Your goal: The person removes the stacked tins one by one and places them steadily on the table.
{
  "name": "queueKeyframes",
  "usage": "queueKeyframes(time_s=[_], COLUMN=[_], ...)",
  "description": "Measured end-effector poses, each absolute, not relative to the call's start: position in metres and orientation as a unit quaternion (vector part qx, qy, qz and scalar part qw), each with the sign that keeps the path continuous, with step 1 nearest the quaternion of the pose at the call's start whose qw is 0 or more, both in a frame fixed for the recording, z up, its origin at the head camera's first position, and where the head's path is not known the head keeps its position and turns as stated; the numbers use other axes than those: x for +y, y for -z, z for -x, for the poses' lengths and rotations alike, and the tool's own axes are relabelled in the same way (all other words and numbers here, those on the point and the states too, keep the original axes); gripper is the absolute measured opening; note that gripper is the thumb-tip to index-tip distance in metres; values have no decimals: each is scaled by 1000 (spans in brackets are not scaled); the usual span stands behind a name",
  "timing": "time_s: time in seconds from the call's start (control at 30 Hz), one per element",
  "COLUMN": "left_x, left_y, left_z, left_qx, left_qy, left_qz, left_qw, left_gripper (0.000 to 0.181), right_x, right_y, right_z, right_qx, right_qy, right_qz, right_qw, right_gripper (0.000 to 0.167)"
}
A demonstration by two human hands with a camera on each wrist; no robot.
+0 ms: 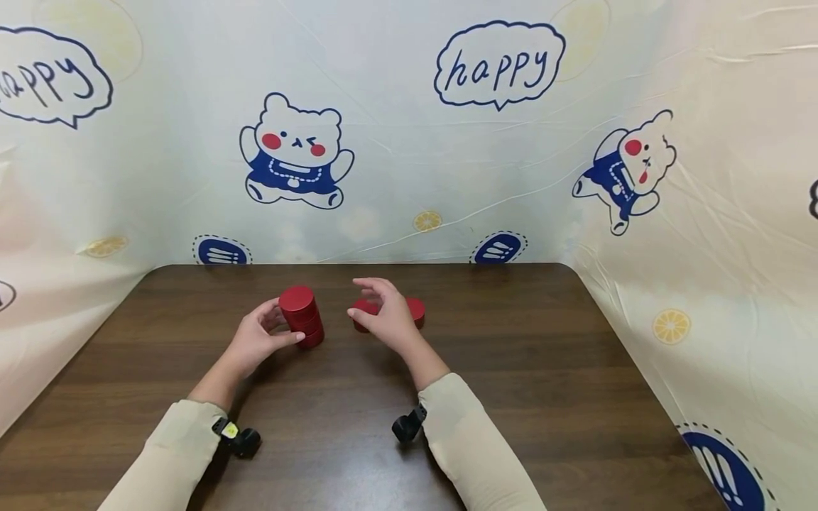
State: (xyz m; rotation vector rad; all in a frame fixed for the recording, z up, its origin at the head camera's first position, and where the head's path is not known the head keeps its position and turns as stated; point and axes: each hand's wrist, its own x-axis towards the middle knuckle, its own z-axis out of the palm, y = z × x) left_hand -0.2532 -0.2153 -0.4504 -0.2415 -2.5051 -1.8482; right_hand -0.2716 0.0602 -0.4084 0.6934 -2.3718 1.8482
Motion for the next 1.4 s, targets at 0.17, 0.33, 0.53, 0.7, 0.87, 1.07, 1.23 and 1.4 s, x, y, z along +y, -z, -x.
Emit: queueKeyframes(time_s=[0.17, 0.33, 0.53, 0.7, 0.87, 1.07, 1.23, 1.4], left_x=[-217, -219, -220, -222, -224, -221, -213, -211], left_y=[451, 450, 449, 449, 448, 446, 430, 425], left_z=[254, 255, 258, 259, 257, 255, 245, 241], left_qx=[-812, -815, -809, -812, -815, -813, -814, -815], left_qy=[579, 574, 581, 578, 574, 575, 573, 571], left_qz=[73, 79, 89, 85, 80, 89, 96, 97], left_qw=[7, 4, 0, -8, -10, -5, -7, -10], left_gripper=[74, 74, 70, 71, 72, 71, 68, 66], right_x=[44, 32, 19, 9, 1, -6, -10, -14], right_y=[405, 403, 403, 404, 405, 407, 408, 410], right_z=[273, 275, 276, 276, 275, 276, 276, 275], right_qx=[-784, -797, -798, -795, -798, -794, -796, -803], right_qy=[-572, -550, -544, -549, -550, -560, -557, -550], right_qz=[-242, -250, -260, -256, -244, -234, -233, -227], right_qw=[8, 6, 6, -15, -27, -41, -34, -22], right_gripper=[53, 55, 56, 56, 59, 66, 69, 67])
